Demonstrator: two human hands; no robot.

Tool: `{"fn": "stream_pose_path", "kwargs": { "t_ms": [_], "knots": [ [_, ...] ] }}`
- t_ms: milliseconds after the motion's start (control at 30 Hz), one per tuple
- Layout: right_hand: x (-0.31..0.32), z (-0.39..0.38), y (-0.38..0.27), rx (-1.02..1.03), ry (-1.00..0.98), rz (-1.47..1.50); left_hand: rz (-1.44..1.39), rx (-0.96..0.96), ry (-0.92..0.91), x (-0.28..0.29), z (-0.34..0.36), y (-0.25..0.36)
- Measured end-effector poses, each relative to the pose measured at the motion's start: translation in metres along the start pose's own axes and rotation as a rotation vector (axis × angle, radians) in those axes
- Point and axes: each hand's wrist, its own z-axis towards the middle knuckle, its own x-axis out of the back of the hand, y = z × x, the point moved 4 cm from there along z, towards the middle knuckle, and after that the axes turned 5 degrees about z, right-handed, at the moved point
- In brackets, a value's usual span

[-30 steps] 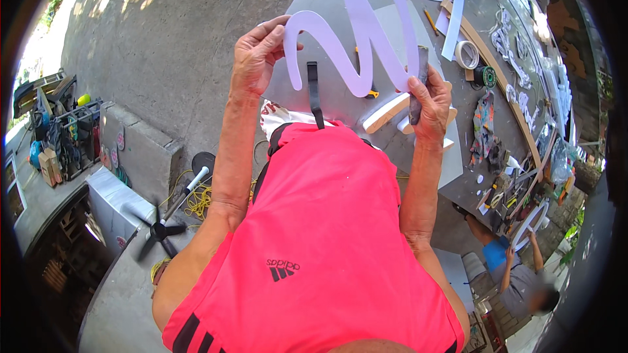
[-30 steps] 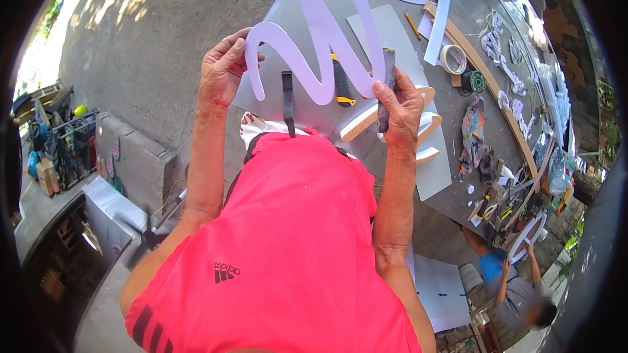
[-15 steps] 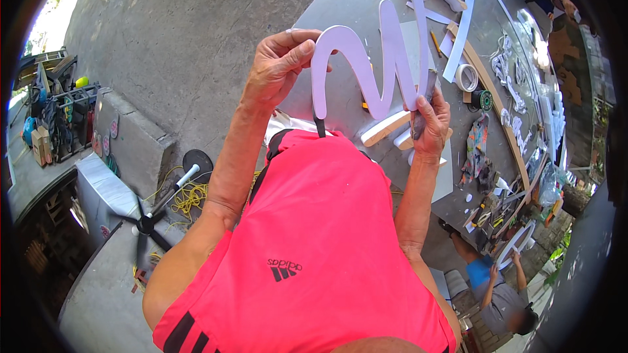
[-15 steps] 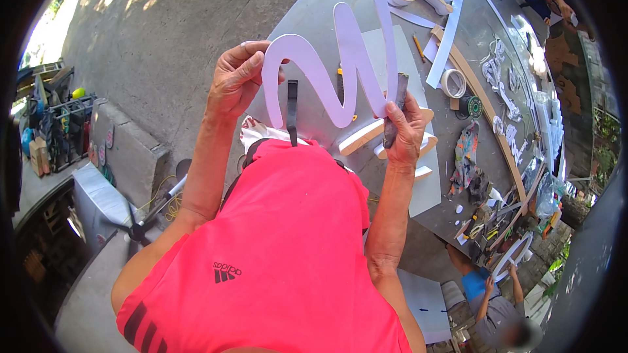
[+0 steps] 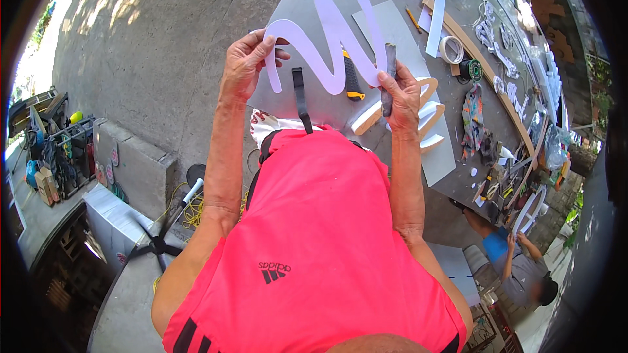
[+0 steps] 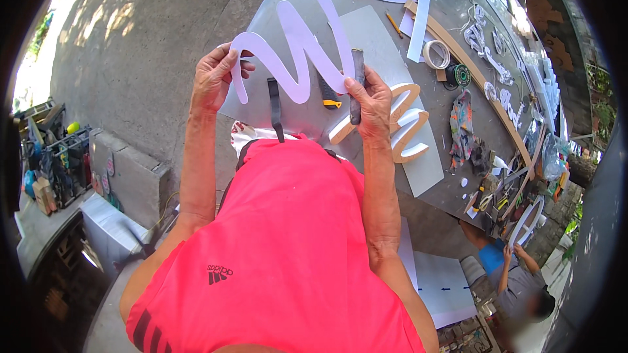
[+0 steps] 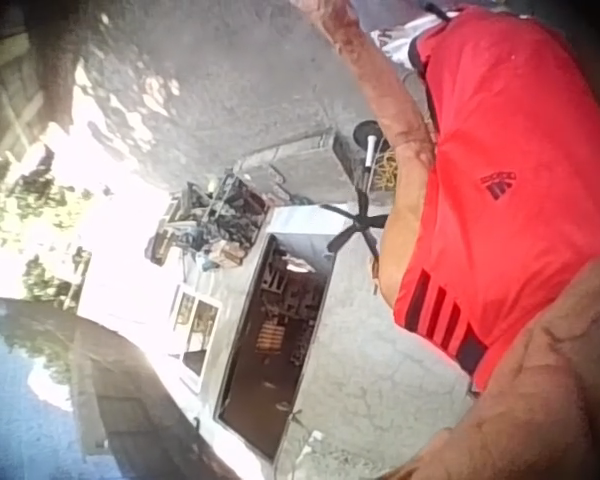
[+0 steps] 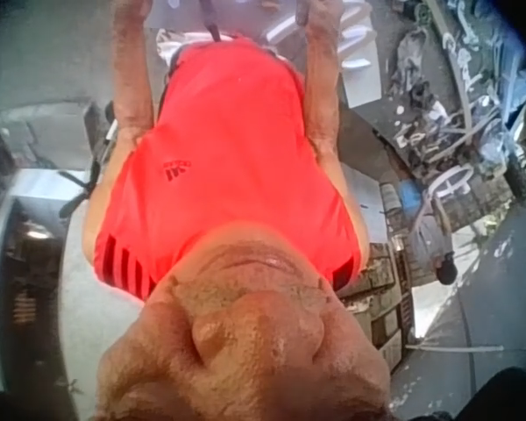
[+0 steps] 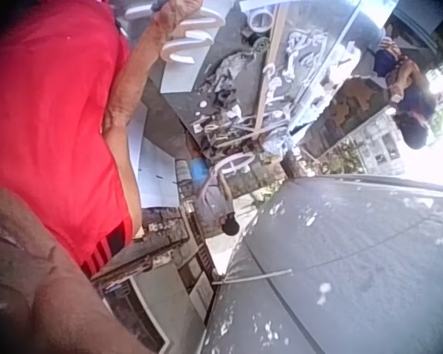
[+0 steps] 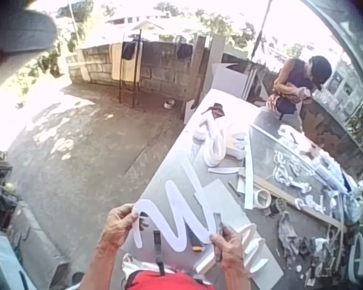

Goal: The recorder is seen measuring, cutting, and assembling large dimensional letters for a sign.

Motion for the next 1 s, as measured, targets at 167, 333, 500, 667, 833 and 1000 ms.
{"fn": "stream_pose_path", "kwargs": {
  "t_ms": [167, 333, 500, 667, 833, 1000],
  "knots": [
    [-0.003, -0.001, 0.006, -0.014, -0.014, -0.032, -0.003, 0.015, 0.022, 0.005, -0.003, -0.014],
    [-0.002, -0.002, 0.007, -0.012, -0.01, -0.029, -0.022, 0.02, 0.035, 0.006, -0.002, -0.018],
    [0.005, 0.006, 0.006, -0.051, -0.016, -0.047, 0.013, 0.03, 0.083, 0.012, 0.012, -0.027],
    [0.039, 0.023, -0.032, 0.097, 0.212, -0.541, 0.12, -0.006, 0.126, 0.03, 0.061, -0.034],
    [0.091, 0.012, -0.081, 0.184, 0.378, -0.863, 0.417, 0.041, 0.054, 0.046, 0.115, -0.044],
    [0.169, -0.003, -0.118, 0.329, 0.585, -1.261, 1.337, -0.636, 0.21, 0.038, 0.136, -0.038]
  ]
}}
